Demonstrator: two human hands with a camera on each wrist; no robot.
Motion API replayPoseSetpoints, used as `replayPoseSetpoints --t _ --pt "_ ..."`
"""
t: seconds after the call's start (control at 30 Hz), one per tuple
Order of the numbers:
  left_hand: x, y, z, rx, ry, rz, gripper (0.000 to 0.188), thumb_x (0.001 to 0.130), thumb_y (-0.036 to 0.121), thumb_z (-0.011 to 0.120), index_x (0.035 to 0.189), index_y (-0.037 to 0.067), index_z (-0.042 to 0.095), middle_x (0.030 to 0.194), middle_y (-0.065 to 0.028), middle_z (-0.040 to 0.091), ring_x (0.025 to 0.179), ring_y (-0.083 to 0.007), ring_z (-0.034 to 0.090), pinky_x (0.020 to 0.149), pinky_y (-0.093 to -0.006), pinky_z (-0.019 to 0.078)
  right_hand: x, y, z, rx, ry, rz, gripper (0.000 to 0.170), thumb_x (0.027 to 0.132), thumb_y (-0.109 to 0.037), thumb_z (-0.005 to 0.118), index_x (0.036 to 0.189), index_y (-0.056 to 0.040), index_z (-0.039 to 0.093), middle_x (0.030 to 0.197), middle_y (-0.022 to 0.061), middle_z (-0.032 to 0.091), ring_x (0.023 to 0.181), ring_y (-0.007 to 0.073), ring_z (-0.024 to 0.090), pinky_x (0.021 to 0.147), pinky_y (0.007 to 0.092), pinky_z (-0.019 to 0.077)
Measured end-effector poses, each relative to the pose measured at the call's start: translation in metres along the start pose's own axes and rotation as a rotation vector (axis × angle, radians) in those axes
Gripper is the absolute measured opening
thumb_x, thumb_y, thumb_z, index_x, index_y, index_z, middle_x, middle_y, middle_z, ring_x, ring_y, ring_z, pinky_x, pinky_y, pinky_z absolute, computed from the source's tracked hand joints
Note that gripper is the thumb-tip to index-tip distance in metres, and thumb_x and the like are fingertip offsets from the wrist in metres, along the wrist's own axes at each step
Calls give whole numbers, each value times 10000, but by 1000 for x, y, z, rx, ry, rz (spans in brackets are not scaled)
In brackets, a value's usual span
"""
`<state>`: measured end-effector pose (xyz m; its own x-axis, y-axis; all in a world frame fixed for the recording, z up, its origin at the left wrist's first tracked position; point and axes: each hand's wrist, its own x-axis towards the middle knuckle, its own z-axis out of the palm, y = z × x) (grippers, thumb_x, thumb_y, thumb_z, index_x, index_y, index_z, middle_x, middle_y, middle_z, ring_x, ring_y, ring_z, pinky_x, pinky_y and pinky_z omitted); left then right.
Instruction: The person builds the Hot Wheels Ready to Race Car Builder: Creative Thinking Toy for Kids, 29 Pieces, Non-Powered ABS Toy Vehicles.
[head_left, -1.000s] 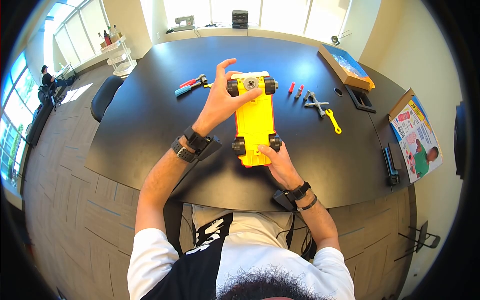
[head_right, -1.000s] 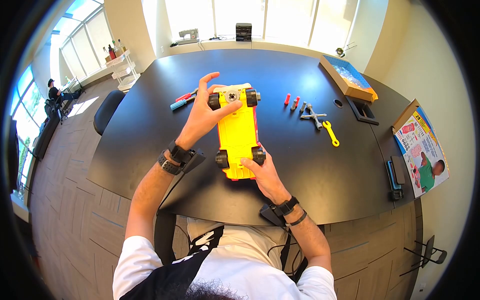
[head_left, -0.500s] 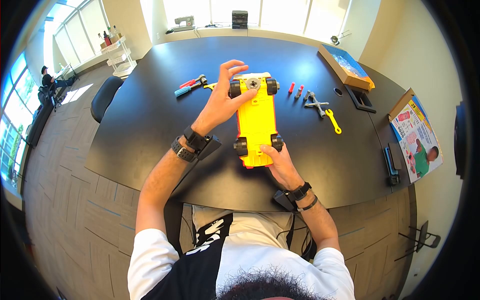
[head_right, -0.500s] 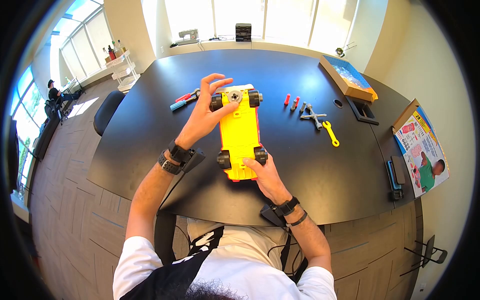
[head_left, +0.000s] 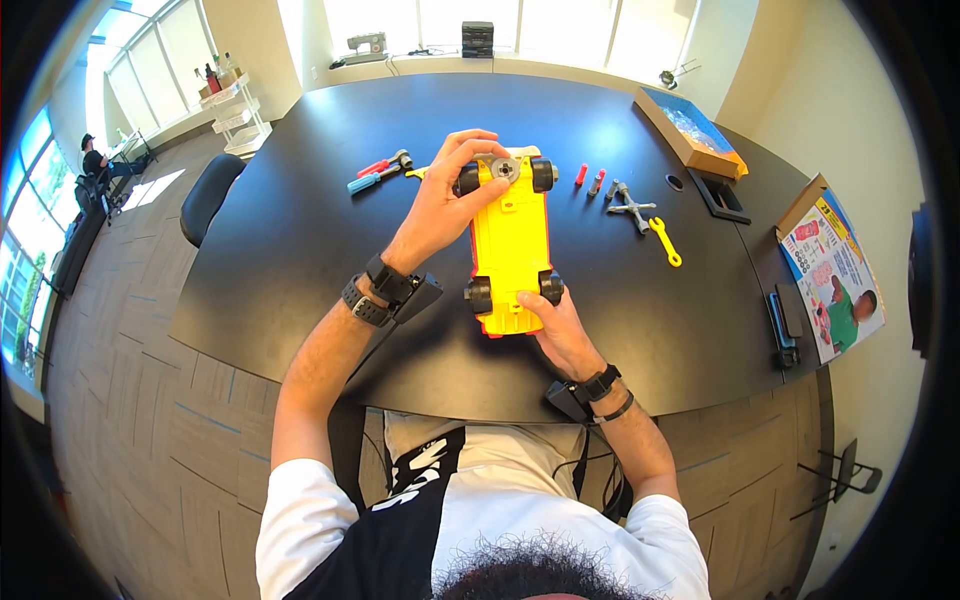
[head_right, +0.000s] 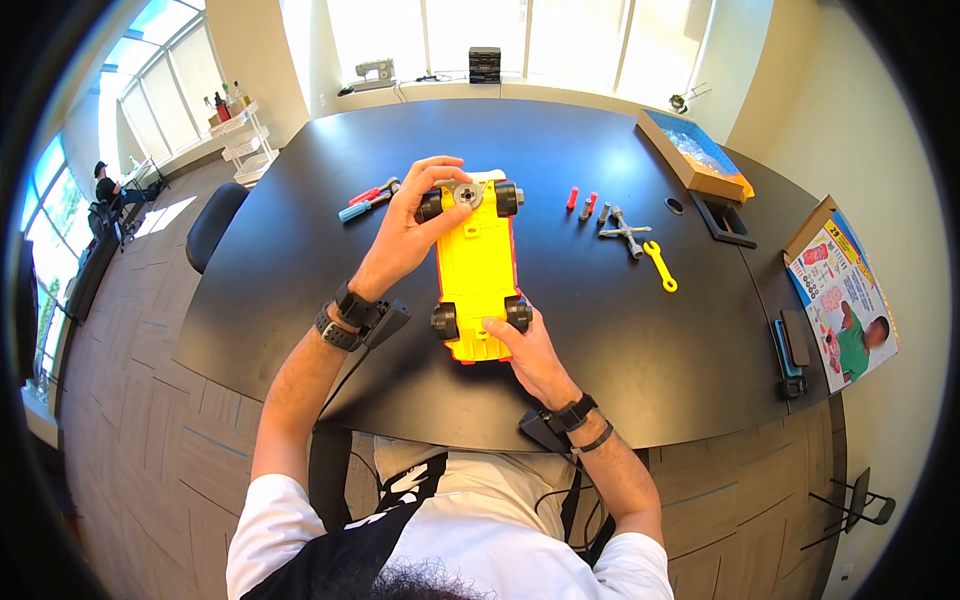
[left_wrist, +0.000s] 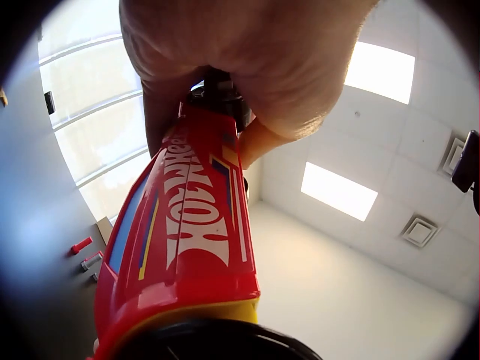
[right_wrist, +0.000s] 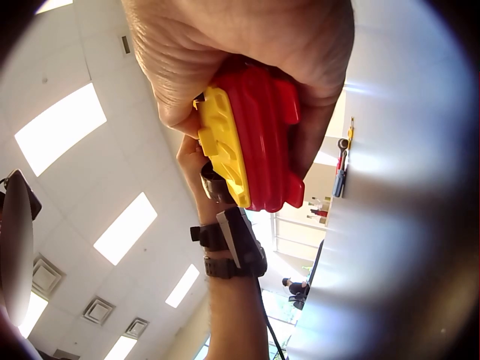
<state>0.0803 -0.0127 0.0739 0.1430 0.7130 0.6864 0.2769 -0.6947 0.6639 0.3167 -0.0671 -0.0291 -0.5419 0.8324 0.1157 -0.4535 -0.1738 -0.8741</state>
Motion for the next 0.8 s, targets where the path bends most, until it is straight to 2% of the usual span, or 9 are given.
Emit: replayPoseSetpoints --t 0.17,0.27,0.37,0.43,0.5,0.57,0.7,0.73,0.8 --pt "1 4 -2 82 -30 45 401 1040 112 749 1420 96 622 1509 -87 545 1254 -144 623 1056 -307 545 1 0 -1 6 -10 -17 484 1029 -112 745 1469 5 578 1357 84 732 1231 170 718 1103 379 576" --pt "-6 8 1 -44 37 -39 461 1118 301 677 1524 142 527 1494 -99 550 1248 -161 639 1076 -341 544 3 -4 -4 -9 -6 -4 516 1023 -107 761 1487 -4 562 1362 78 729 1233 175 716 1106 379 573" --pt "-11 -3 -7 -326 124 -327 663 1137 610 528 1589 136 430 1535 -139 527 1241 -202 670 1063 -374 571 7 -14 -4 -50 35 -75 567 1007 -96 791 1509 -19 540 1384 74 717 1237 176 712 1112 380 568" --pt "-14 -7 -18 -454 44 -689 961 1046 869 365 1558 63 470 1559 -165 523 1204 -267 720 1019 -401 613 13 -24 -10 -91 47 -156 655 969 -91 849 1530 -27 517 1407 80 702 1266 177 698 1118 380 558" --pt "-22 -24 -33 -502 -41 -777 1134 970 958 355 1536 -15 486 1448 -227 636 1086 -335 784 911 -403 672 17 -45 -14 -493 41 -348 747 924 -91 900 1551 -21 499 1406 82 701 1284 172 684 1124 372 547" --pt "-28 -33 -40 -893 -428 -947 1228 914 1015 324 1522 -34 518 1256 -268 742 952 -376 816 827 -410 700 27 -66 -19 -616 0 -432 805 873 -90 939 1552 -21 513 1455 119 677 1348 210 655 1157 389 521" --pt "-30 -20 -31 -1322 -679 -820 994 1071 822 360 1528 -43 541 1277 -305 747 999 -397 811 868 -435 701 49 -98 -22 -1169 -108 -762 840 830 -91 938 1575 -77 552 1640 166 547 1526 364 525 1247 471 451" --pt "-32 12 -18 -1347 -213 -1029 757 1134 578 526 1579 -34 491 1326 -276 741 1125 -368 789 979 -449 671 55 -100 -22 -1253 -59 -808 850 845 -77 916 1604 -91 533 1657 161 536 1548 378 497 1262 481 434" --pt "-39 3 -19 -1222 -310 -899 695 1089 327 681 1631 -19 415 1466 -229 677 1276 -297 733 1078 -443 620 60 -97 -19 -1330 62 -876 868 879 -27 851 1662 -104 483 1700 186 487 1619 383 398 1310 495 362"
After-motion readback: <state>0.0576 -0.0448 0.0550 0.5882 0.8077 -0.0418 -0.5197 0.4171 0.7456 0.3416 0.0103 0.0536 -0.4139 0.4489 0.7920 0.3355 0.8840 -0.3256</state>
